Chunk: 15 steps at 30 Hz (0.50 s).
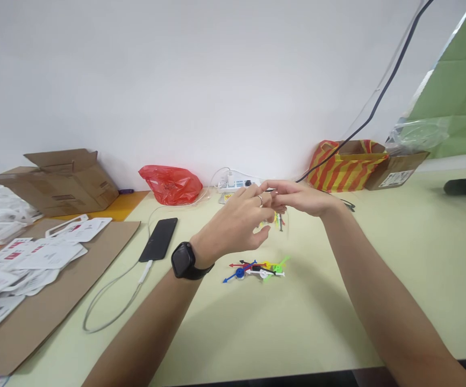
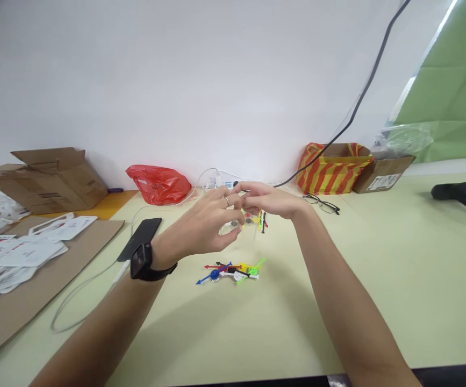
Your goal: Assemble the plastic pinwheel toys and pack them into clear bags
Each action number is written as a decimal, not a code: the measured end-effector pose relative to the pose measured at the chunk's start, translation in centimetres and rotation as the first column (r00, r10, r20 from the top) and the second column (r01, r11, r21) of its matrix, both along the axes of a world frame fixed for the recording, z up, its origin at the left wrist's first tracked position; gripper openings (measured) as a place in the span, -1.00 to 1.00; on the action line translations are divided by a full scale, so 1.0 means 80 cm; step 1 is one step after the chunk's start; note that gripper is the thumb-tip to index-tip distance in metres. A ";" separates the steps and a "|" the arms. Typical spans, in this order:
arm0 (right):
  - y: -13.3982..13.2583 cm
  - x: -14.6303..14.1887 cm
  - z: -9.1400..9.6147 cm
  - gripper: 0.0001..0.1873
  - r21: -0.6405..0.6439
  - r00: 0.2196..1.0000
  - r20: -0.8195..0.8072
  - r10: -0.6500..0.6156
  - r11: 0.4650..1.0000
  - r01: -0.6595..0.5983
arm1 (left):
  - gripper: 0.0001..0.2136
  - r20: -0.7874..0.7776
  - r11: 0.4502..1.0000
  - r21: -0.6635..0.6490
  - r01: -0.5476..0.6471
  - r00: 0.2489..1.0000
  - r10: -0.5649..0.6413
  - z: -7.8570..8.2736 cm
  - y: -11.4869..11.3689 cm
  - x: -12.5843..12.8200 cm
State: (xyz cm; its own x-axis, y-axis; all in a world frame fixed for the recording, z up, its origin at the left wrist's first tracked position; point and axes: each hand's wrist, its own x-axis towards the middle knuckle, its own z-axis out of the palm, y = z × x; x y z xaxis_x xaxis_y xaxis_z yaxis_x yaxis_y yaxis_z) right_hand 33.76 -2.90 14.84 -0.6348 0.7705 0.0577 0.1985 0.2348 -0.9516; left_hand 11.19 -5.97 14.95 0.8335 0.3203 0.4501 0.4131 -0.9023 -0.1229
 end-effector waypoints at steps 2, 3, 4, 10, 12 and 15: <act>0.002 0.000 -0.001 -0.74 0.012 1.000 -0.024 -0.009 1.000 0.009 | -0.85 0.015 1.000 -0.010 0.005 1.000 -0.005 0.003 -0.001 0.000; 0.004 0.000 -0.002 -0.73 0.028 0.998 -0.060 -0.023 0.999 0.025 | -0.85 0.042 1.000 -0.023 0.007 0.999 -0.007 0.005 -0.002 0.000; 0.006 0.000 -0.003 -0.69 0.046 0.992 -0.118 -0.039 0.998 0.044 | -0.85 0.082 0.999 -0.041 0.003 0.997 0.001 0.006 -0.002 0.001; 0.012 -0.007 -0.016 -0.04 0.084 0.909 -0.361 0.208 0.978 -0.191 | -0.94 0.535 0.978 -0.120 -0.170 0.819 0.208 0.016 0.002 -0.003; 0.013 -0.012 -0.020 0.05 0.078 0.890 -0.328 0.315 0.949 -0.307 | -0.96 0.627 0.968 -0.143 -0.205 0.738 0.249 0.019 0.006 -0.008; 0.017 -0.017 -0.025 0.12 0.037 0.867 -0.301 0.398 0.913 -0.406 | -0.98 0.672 0.961 -0.201 -0.190 0.687 0.276 0.024 0.013 -0.016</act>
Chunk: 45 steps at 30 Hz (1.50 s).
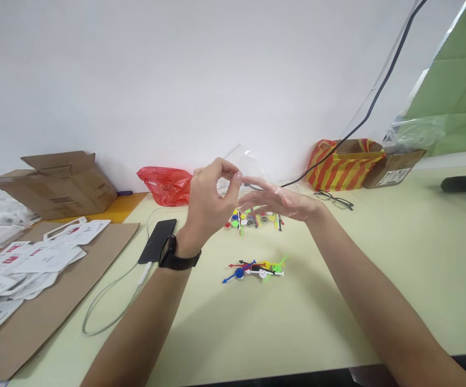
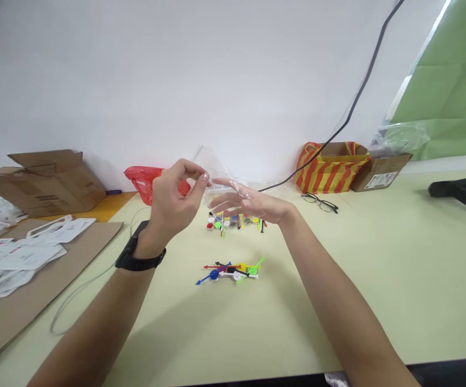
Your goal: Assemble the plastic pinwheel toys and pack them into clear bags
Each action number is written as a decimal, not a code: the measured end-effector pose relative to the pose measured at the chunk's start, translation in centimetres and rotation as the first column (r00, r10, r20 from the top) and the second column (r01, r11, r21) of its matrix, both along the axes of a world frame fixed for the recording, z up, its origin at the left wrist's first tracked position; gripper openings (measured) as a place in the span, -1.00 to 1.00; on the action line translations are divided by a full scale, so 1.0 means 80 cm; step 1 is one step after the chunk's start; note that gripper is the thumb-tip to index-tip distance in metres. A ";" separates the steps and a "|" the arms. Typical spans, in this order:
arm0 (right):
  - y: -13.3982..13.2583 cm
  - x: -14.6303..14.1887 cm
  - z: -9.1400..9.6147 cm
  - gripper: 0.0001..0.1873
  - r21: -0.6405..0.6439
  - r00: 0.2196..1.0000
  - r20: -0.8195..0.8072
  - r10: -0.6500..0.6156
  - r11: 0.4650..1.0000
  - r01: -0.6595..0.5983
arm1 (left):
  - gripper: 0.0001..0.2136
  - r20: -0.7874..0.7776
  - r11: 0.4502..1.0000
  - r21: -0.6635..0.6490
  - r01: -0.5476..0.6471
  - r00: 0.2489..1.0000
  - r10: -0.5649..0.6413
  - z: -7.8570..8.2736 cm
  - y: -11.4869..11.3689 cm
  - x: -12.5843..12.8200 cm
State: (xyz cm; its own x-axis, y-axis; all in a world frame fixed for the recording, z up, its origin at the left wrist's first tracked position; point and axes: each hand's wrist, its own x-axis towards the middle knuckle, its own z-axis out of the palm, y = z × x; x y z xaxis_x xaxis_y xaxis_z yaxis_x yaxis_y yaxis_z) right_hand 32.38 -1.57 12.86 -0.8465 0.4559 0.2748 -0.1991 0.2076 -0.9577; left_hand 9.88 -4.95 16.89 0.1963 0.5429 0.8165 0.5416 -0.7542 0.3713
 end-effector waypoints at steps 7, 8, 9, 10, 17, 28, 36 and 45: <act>0.003 0.001 -0.005 0.13 -0.081 0.999 -0.024 0.040 0.996 -0.042 | -0.96 0.106 0.984 -0.122 0.132 0.987 -0.119 0.004 0.010 -0.011; 0.002 0.000 -0.005 0.13 -0.099 0.999 -0.032 0.036 0.994 -0.039 | -0.95 0.117 0.981 -0.132 0.143 0.985 -0.127 0.004 0.010 -0.011; 0.000 0.000 -0.005 0.15 -0.120 0.999 -0.038 0.030 0.992 -0.035 | -0.95 0.126 0.979 -0.138 0.151 0.983 -0.133 0.003 0.011 -0.011; -0.001 -0.001 -0.005 0.18 -0.143 0.999 -0.041 0.019 0.989 -0.025 | -0.94 0.128 0.977 -0.141 0.158 0.982 -0.140 0.002 0.011 -0.012; 0.004 0.012 -0.011 0.34 -0.196 0.999 0.008 -0.053 0.979 0.054 | -0.93 0.040 0.932 -0.242 0.270 0.962 -0.269 0.005 0.007 -0.016; 0.020 0.045 -0.021 0.18 0.012 0.994 0.091 0.055 0.998 -0.057 | -0.79 -0.102 0.799 -0.477 0.366 0.880 -0.464 0.014 0.007 -0.036; 0.018 0.045 -0.020 0.21 0.102 0.985 0.146 0.089 0.989 -0.105 | -0.77 -0.308 0.798 -0.524 0.299 0.807 -0.504 0.014 0.010 -0.044; 0.014 0.014 -0.014 0.01 0.198 0.987 0.129 0.096 0.973 -0.120 | -0.81 -0.326 0.779 -0.525 0.344 0.764 -0.557 0.011 0.004 -0.035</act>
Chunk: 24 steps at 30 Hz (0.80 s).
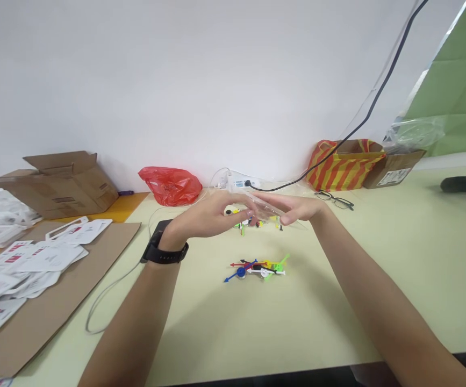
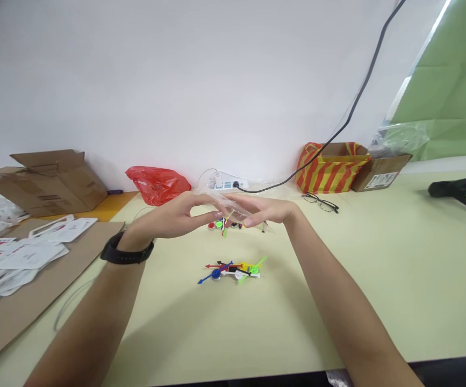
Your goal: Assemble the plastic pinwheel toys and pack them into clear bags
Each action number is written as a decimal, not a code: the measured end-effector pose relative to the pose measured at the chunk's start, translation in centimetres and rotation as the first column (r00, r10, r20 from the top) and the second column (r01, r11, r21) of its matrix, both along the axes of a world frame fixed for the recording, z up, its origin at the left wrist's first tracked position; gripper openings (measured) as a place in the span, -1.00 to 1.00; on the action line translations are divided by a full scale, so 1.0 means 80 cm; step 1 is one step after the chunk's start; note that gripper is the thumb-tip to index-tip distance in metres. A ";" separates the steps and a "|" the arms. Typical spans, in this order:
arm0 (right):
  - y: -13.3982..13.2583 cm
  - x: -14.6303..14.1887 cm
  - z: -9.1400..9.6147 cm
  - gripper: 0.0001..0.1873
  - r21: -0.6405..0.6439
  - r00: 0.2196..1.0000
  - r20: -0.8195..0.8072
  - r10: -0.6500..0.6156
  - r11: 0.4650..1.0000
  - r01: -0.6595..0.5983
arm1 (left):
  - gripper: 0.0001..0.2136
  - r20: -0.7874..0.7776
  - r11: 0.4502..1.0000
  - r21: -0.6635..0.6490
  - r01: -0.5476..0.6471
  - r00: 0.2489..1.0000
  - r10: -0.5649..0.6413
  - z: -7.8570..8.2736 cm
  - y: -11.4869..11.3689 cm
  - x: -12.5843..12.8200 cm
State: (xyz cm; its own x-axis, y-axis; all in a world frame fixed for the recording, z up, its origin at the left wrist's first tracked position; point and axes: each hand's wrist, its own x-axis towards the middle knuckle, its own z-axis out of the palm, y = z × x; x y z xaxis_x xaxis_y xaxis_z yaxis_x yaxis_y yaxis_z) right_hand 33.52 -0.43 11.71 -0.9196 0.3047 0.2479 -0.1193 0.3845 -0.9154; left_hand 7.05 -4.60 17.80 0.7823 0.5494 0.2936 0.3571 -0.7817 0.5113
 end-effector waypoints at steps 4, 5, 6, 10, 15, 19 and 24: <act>-0.004 -0.001 0.007 0.04 0.103 0.979 0.111 -0.171 0.982 0.160 | -0.75 -0.030 0.996 0.009 0.091 0.995 -0.091 0.001 -0.004 0.001; -0.005 0.000 0.008 0.07 0.124 0.973 0.133 -0.190 0.977 0.174 | -0.74 -0.038 0.995 0.013 0.099 0.994 -0.098 0.001 -0.005 0.000; -0.005 0.000 0.008 0.10 0.144 0.968 0.156 -0.195 0.974 0.173 | -0.73 -0.059 0.994 0.007 0.105 0.993 -0.105 0.001 -0.006 -0.001; -0.006 -0.008 0.006 0.23 0.204 0.956 0.242 -0.167 0.972 0.119 | -0.60 -0.209 0.981 -0.115 0.156 0.962 -0.177 0.002 -0.006 -0.006; -0.014 -0.027 0.003 0.25 0.186 0.938 0.307 -0.162 0.977 0.107 | -0.49 -0.274 0.948 -0.236 0.216 0.921 -0.278 0.002 -0.002 -0.010; -0.017 -0.032 0.003 0.22 0.189 0.947 0.273 -0.167 0.975 0.118 | -0.60 -0.292 0.946 -0.252 0.206 0.915 -0.277 0.001 0.001 -0.013; -0.012 -0.020 0.006 0.12 0.200 0.952 0.233 -0.198 0.968 0.152 | -0.70 -0.245 0.973 -0.192 0.128 0.954 -0.174 0.005 0.007 -0.023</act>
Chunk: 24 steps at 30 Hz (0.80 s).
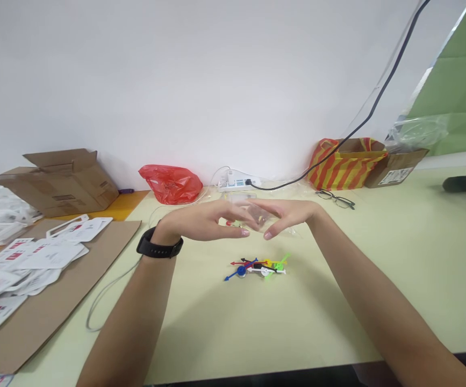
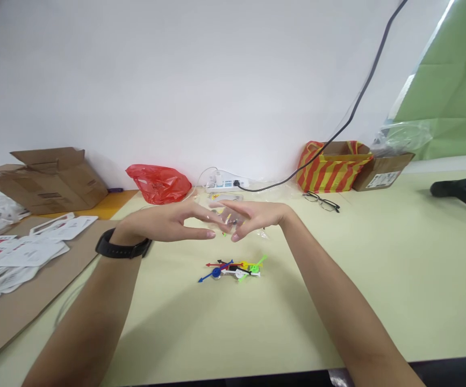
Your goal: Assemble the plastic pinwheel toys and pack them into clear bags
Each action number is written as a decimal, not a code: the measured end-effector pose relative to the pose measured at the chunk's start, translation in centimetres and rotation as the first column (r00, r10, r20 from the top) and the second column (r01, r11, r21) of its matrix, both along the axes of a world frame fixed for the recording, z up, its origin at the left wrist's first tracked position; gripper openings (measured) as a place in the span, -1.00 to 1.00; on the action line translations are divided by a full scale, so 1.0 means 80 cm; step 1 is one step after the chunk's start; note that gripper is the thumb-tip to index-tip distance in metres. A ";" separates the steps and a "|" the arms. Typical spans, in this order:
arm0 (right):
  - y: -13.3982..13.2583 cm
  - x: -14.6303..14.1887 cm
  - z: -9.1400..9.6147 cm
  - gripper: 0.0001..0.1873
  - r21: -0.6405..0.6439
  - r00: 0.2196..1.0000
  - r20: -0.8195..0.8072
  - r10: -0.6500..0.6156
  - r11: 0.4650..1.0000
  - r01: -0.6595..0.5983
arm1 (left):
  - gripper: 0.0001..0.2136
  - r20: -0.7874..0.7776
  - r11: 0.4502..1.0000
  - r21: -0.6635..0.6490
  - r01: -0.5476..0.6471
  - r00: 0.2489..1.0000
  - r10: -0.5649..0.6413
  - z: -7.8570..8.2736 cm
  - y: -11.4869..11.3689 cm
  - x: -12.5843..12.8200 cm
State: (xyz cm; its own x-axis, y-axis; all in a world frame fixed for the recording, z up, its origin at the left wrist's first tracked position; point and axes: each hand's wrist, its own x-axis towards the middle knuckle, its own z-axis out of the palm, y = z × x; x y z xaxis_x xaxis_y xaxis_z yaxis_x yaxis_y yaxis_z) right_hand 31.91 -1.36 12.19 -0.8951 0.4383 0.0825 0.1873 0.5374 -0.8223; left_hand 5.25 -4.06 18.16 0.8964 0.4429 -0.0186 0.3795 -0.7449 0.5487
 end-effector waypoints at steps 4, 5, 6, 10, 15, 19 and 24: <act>0.003 0.012 -0.002 0.10 -0.088 0.997 -0.076 -0.011 0.996 0.005 | -0.75 0.148 1.000 -0.013 -0.021 0.989 0.022 0.004 0.006 -0.007; 0.004 0.014 -0.004 0.10 -0.125 0.995 -0.100 -0.013 0.992 0.000 | -0.76 0.182 0.998 -0.028 -0.050 0.982 0.054 0.005 0.006 -0.008; 0.004 0.014 -0.005 0.10 -0.160 0.991 -0.130 -0.022 0.987 0.001 | -0.78 0.213 0.995 -0.048 -0.087 0.972 0.096 0.006 0.005 -0.008; 0.004 0.005 -0.003 -0.07 -0.209 0.930 -0.331 -0.157 0.974 0.090 | -0.83 0.274 0.983 -0.119 -0.142 0.947 0.170 0.010 -0.003 0.000; 0.000 -0.006 0.008 -0.39 -0.133 0.840 -0.490 -0.233 0.972 0.193 | -0.87 0.235 0.994 -0.075 -0.085 0.967 0.101 0.012 -0.009 0.007; -0.003 -0.005 0.015 -0.52 -0.131 0.853 -0.475 -0.216 0.976 0.175 | -0.89 0.205 0.995 -0.069 -0.069 0.975 0.081 0.011 -0.005 0.003; -0.011 -0.012 0.021 -0.61 -0.098 0.860 -0.485 -0.157 0.987 0.125 | -0.91 0.214 0.997 -0.044 -0.064 0.974 0.072 0.010 -0.004 0.002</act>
State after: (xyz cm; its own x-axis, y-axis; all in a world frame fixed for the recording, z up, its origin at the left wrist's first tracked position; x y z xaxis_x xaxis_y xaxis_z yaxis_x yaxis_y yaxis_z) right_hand 30.98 -2.24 13.90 -0.6743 0.5753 0.4630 -0.1782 0.4816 -0.8581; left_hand 5.42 -4.37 18.98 0.8488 0.5055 0.1547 0.2982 -0.6995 0.6494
